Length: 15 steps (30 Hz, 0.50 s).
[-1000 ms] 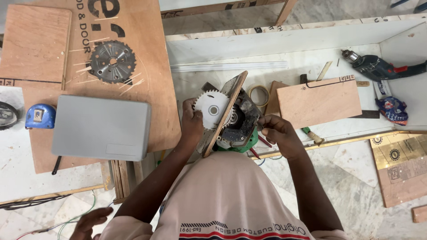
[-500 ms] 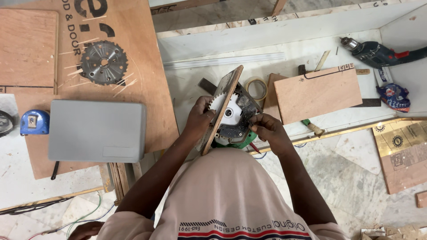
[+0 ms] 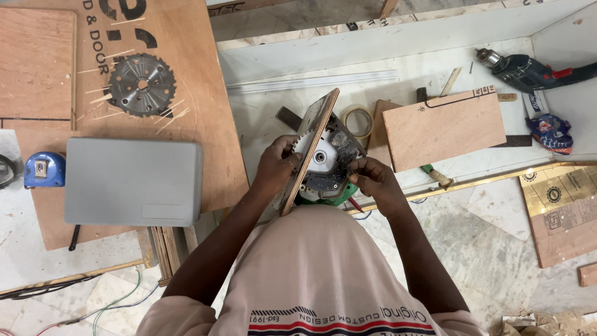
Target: The person assembles a circular saw by placing a blade onto the motor shaft and securing it with a nut. They use a screwdriver and pliers to tighten the components. Another person assists by handing over a different saw blade during the process.
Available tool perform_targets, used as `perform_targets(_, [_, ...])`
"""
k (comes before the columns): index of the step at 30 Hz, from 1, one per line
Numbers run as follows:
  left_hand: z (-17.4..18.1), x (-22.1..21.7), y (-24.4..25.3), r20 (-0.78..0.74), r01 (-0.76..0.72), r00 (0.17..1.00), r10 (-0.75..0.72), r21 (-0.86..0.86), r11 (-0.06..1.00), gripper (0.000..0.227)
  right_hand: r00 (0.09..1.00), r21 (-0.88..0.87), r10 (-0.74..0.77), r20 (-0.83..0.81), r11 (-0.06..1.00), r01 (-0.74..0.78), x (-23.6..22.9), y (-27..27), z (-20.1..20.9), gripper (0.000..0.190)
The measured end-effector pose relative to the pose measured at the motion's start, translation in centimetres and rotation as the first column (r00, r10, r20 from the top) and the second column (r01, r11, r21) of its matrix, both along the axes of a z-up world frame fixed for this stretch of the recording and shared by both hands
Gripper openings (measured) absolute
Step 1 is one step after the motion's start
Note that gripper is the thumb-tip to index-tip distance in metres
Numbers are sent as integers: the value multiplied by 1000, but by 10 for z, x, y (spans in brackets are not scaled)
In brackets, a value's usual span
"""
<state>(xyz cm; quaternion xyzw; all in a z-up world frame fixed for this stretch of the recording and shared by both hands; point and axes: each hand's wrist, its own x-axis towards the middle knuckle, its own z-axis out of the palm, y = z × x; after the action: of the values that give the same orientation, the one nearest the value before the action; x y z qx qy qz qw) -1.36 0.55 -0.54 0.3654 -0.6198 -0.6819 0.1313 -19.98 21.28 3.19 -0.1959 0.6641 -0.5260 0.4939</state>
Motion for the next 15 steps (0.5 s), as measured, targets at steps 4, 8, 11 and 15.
perform_targets(4, [0,-1,3,-54,-60,997,58,-41,997,41,1000,6,2,-5,1000,-2,1,-2,0,25])
perform_targets(8, [6,0,1,-46,-29,999,24,-115,993,40,998,-38,39,-56,998,-41,3,-3,-1,24])
perform_targets(11, [14,2,0,14,-4,1000,7,-162,987,41,995,-22,48,-89,998,-51,4,-2,0,26])
perform_targets(15, [22,2,1,28,-20,999,26,-195,981,41,990,-13,64,-125,998,-66,6,-4,1,27])
